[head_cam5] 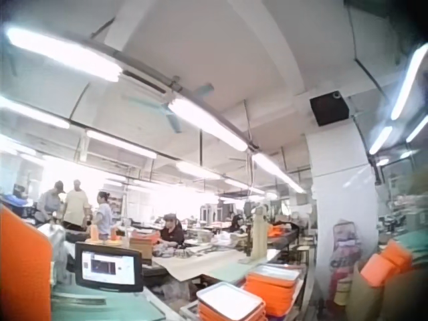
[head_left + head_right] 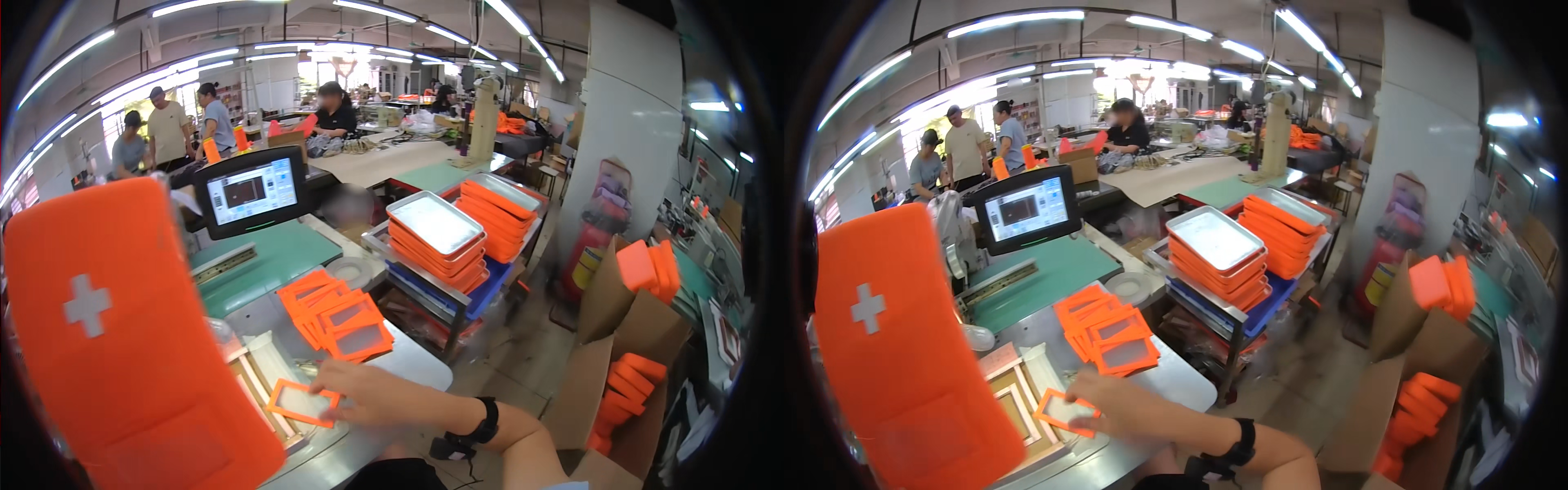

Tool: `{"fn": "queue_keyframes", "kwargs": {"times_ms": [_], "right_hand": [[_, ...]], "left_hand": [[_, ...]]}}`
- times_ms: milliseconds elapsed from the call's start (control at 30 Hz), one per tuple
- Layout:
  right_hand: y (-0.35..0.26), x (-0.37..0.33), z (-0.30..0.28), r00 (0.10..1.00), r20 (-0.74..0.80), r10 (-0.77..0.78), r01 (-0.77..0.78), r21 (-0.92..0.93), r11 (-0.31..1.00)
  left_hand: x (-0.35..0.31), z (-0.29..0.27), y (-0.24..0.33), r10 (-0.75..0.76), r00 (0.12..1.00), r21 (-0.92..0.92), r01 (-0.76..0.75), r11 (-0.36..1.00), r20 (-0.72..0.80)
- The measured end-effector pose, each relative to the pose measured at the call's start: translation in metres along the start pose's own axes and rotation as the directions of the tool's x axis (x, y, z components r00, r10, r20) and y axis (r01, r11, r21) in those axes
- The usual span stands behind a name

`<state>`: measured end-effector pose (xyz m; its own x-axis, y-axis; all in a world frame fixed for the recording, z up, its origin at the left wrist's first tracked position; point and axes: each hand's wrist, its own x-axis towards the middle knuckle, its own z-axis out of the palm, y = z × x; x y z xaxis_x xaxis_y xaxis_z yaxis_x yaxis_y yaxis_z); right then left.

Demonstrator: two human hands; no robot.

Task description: Preparing and aligning components for an industrial sewing machine to assemble first-aid medical pouches.

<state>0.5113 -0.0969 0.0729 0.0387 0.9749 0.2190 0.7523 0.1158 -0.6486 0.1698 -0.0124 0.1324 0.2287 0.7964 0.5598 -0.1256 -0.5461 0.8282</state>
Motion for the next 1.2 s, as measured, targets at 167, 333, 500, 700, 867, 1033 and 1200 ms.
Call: {"fn": "queue_keyframes", "kwargs": {"times_ms": [167, 333, 500, 700, 867, 1033, 1200], "right_hand": [[-0.013, -0.044, 0.014, 0.992, -0.063, -0.109, 0.094, 0.945, 0.314], [0.01, -0.084, 0.025, 0.944, -0.172, 0.28, 0.221, 0.963, -0.152], [0.068, -0.142, 0.031, 0.67, -0.573, 0.472, 0.685, 0.722, -0.096], [0.225, -0.286, 0.026, -0.031, -0.678, 0.735, 0.818, 0.405, 0.408], [0.333, -0.342, 0.064, -0.149, -0.317, 0.936, 0.799, 0.52, 0.304], [0.418, -0.314, 0.07, 0.01, -0.315, 0.949, 0.795, 0.578, 0.183], [0.511, -0.254, 0.044, 0.073, -0.238, 0.969, 0.717, 0.688, 0.115]], "left_hand": [[0.012, 0.082, -0.008, -0.186, 0.914, -0.386, 0.328, 0.862, 0.361], [0.0, 0.146, -0.029, -0.212, 0.797, -0.359, 0.469, 0.807, 0.565], [0.001, 0.156, -0.032, -0.084, 0.56, -0.102, 0.292, 0.951, 0.824], [0.012, 0.124, -0.039, -0.146, 0.358, 0.131, 0.067, 0.989, 0.922], [-0.004, 0.085, -0.048, -0.349, 0.534, 0.378, 0.059, 0.924, 0.77], [-0.021, 0.072, -0.055, -0.338, 0.715, 0.457, 0.03, 0.889, 0.612], [-0.034, 0.068, -0.043, -0.447, 0.803, 0.57, 0.168, 0.805, 0.395]]}}
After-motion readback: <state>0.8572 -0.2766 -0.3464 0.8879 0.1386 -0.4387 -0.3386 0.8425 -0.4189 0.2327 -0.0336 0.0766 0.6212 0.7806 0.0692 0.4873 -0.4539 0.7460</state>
